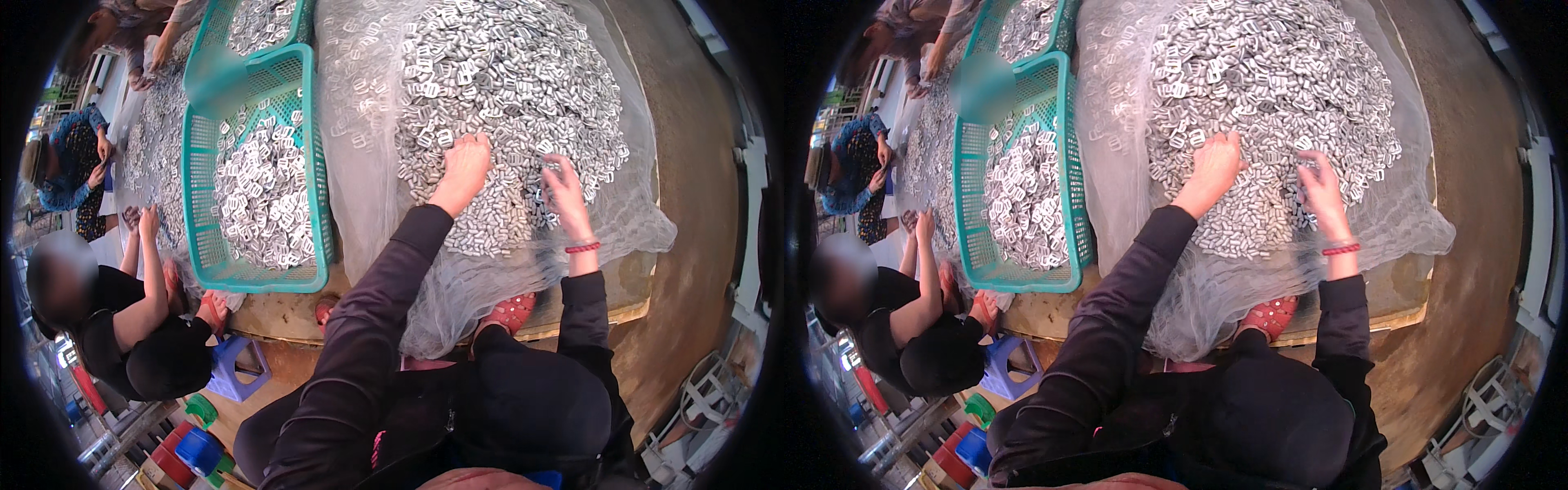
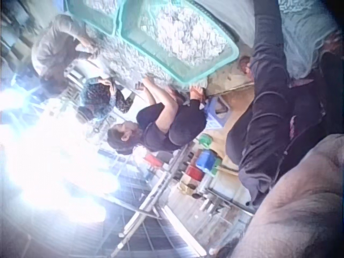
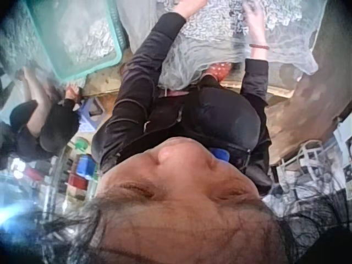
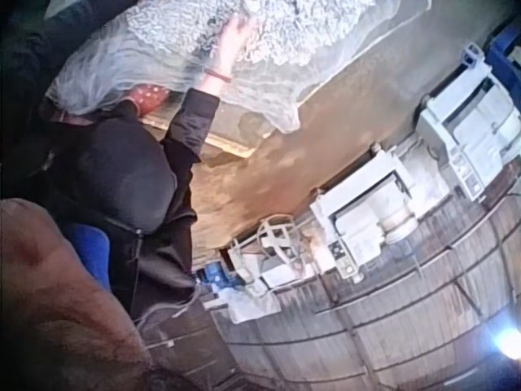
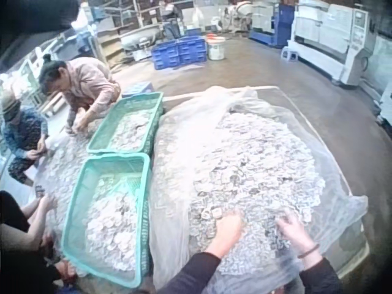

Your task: The person sits at a workstation and repeatedly picks small white plastic fasteners from a large pile on a mesh sheet, inspecting them by hand and placing them into a green basket. The process is repetitive and continues throughout the clip.

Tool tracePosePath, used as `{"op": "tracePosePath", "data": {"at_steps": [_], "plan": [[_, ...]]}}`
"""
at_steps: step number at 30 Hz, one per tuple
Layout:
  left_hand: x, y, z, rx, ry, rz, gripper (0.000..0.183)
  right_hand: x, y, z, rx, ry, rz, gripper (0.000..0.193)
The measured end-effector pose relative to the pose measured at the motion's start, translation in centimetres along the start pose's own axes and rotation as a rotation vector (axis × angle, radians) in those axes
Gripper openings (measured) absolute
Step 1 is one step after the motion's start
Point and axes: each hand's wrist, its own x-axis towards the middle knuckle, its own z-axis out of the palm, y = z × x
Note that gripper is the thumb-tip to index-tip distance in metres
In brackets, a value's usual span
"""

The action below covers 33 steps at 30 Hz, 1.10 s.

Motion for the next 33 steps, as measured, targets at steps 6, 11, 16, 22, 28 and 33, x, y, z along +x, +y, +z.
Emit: {"op": "tracePosePath", "data": {"at_steps": [6, 11, 16, 22, 28, 33], "plan": [[-1.6, -3.2, -1.1, -0.027, -0.033, -0.093, 0.038, 4.0, 3.1, 3.6, -0.895, 0.108, -0.506, 0.032], [-4.2, -5.3, -4.8, -0.401, -0.129, -0.248, 0.032, 2.8, 3.0, 5.2, -0.711, -0.095, -0.479, 0.025], [-4.8, -5.3, -6.9, -0.67, -0.149, -0.15, 0.027, -0.3, 1.9, 5.4, -0.073, -0.238, -0.111, 0.024], [-4.2, -4.8, -8.2, -0.72, -0.202, 0.07, 0.025, -1.5, -1.0, 3.7, 0.745, -0.407, -0.021, 0.024], [-6.0, -3.7, -8.8, -1.35, -0.559, -0.101, 0.023, -2.8, -2.6, 5.9, 0.624, -0.523, 0.141, 0.027], [-6.5, -3.4, -9.0, -1.472, -0.684, -0.249, 0.019, -3.4, -2.4, 7.6, 0.534, -0.488, 0.203, 0.012]]}}
